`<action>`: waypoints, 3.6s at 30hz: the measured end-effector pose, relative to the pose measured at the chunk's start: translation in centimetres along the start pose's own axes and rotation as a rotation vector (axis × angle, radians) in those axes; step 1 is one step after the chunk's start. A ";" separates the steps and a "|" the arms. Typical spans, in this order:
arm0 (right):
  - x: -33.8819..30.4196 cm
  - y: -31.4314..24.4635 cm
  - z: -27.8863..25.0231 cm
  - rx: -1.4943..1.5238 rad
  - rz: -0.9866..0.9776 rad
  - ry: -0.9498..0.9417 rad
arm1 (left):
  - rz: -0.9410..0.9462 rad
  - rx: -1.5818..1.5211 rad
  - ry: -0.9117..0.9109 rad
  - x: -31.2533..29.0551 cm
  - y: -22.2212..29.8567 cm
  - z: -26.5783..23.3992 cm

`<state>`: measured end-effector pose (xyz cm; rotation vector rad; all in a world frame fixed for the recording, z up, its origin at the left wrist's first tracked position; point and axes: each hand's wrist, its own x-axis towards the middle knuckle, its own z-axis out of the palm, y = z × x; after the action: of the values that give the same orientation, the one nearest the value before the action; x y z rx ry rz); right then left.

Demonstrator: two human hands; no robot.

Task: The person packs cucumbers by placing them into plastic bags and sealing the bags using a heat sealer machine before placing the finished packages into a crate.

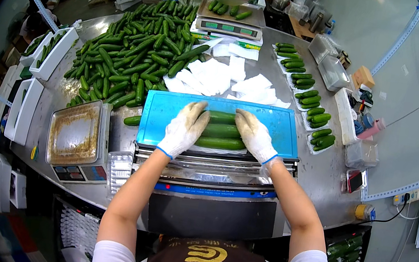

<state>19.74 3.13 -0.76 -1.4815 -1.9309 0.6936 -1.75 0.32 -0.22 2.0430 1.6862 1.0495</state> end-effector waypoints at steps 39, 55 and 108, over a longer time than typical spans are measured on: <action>-12.1 0.7 -10.0 -0.174 0.068 0.031 | -0.046 0.510 0.201 -10.6 -0.1 -8.1; -9.8 2.0 -9.1 -0.194 -0.059 0.014 | -0.462 0.167 0.051 -8.5 -0.4 -9.2; -8.8 4.1 -6.6 -0.387 -0.454 -0.297 | 0.496 0.489 -0.381 -7.2 -2.5 -6.5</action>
<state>28.96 -4.07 -0.53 -1.1173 -2.6299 0.3581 -8.38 -7.21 0.17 2.8461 1.3581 0.3169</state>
